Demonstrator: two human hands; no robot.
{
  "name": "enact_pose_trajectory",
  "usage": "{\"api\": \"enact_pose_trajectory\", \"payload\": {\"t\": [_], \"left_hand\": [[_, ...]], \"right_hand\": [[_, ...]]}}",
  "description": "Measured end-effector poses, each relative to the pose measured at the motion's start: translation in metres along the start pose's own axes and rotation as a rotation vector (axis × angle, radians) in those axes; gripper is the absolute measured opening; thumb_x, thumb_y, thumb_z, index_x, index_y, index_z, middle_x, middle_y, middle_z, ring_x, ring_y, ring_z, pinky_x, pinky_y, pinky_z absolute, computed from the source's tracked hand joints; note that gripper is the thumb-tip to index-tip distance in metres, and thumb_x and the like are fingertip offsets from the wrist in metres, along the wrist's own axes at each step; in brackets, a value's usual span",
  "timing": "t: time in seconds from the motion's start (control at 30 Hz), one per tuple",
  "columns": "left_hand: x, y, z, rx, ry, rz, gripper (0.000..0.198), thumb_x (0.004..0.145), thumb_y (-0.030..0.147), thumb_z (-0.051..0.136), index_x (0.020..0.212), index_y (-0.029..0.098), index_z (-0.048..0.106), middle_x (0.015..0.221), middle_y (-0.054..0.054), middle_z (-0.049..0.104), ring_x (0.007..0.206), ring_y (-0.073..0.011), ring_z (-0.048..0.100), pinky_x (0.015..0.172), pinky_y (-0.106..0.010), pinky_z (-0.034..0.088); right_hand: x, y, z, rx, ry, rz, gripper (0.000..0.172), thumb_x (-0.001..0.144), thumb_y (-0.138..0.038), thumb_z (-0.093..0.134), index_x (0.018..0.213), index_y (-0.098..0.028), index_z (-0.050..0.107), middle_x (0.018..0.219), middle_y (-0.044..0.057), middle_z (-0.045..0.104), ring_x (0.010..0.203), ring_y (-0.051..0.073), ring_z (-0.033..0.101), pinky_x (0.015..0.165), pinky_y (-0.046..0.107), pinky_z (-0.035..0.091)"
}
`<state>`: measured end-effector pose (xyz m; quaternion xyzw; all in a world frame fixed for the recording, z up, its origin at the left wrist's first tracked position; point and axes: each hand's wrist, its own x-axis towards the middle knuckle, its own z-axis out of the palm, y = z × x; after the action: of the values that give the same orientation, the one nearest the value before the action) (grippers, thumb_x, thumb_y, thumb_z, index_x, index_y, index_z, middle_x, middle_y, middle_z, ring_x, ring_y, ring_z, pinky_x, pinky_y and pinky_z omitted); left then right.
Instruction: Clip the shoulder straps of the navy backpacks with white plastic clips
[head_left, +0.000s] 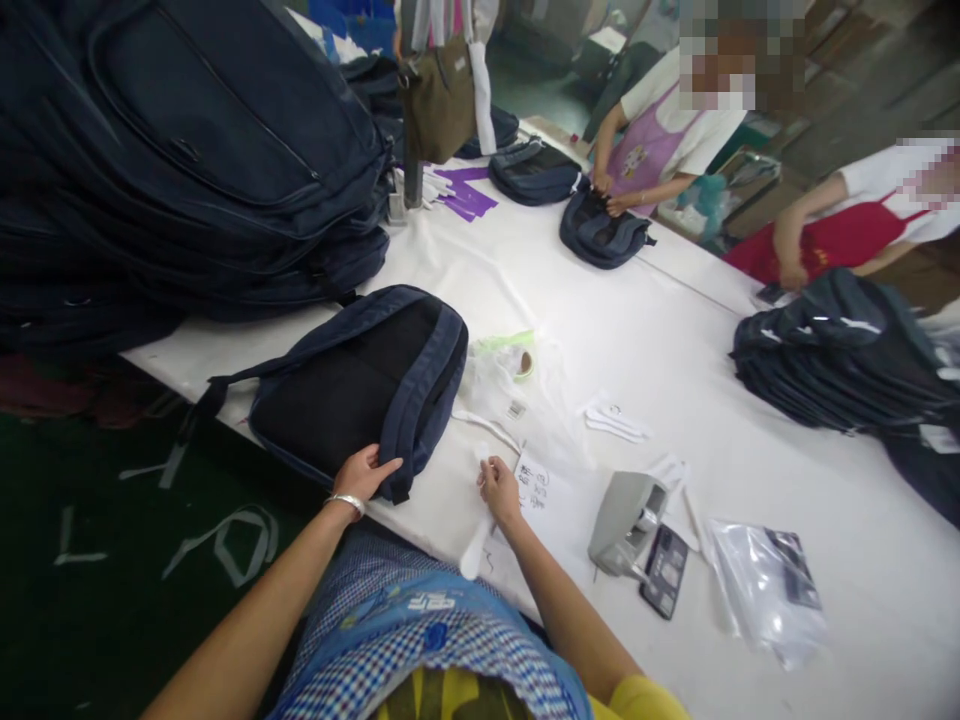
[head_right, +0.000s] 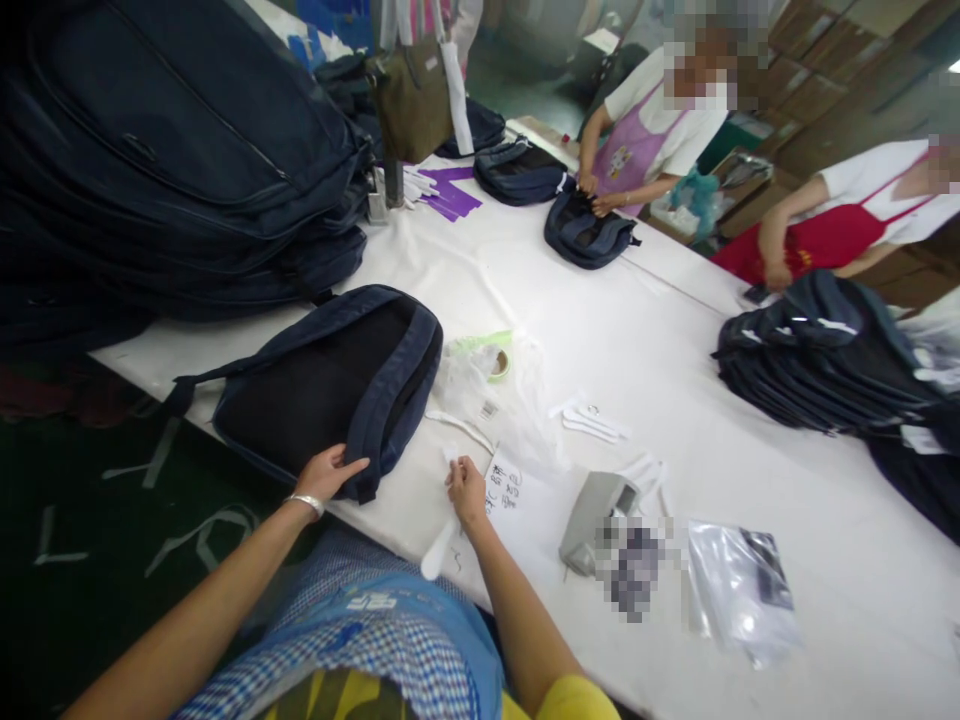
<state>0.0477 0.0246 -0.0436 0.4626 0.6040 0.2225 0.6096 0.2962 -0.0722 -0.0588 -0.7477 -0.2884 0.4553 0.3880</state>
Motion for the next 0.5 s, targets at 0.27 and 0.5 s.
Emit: {"api": "enact_pose_trajectory", "payload": {"t": [0.27,0.5], "left_hand": [[0.003,0.012,-0.010,0.000,-0.076,-0.018,0.045,0.062,0.041,0.075,0.096,0.014,0.064,0.102,-0.012,0.071,0.097,-0.0270,0.066,0.091,-0.041,0.051],[0.012,0.035,-0.019,-0.029,-0.165,-0.024,0.037,0.062,0.033,0.076,0.092,0.015,0.065,0.098,-0.011,0.073,0.094,-0.0262,0.067,0.089,-0.040,0.053]], "right_hand": [[0.034,-0.028,-0.001,0.014,0.648,-0.012,0.031,0.086,-0.047,0.032,0.078,-0.021,0.046,0.064,-0.001,0.055,0.057,0.014,0.051,0.058,0.024,0.041],[0.004,-0.015,0.069,0.125,0.343,-0.022,0.024,0.085,-0.044,0.037,0.078,-0.022,0.043,0.080,0.004,0.063,0.080,0.018,0.062,0.080,0.030,0.045]]}}
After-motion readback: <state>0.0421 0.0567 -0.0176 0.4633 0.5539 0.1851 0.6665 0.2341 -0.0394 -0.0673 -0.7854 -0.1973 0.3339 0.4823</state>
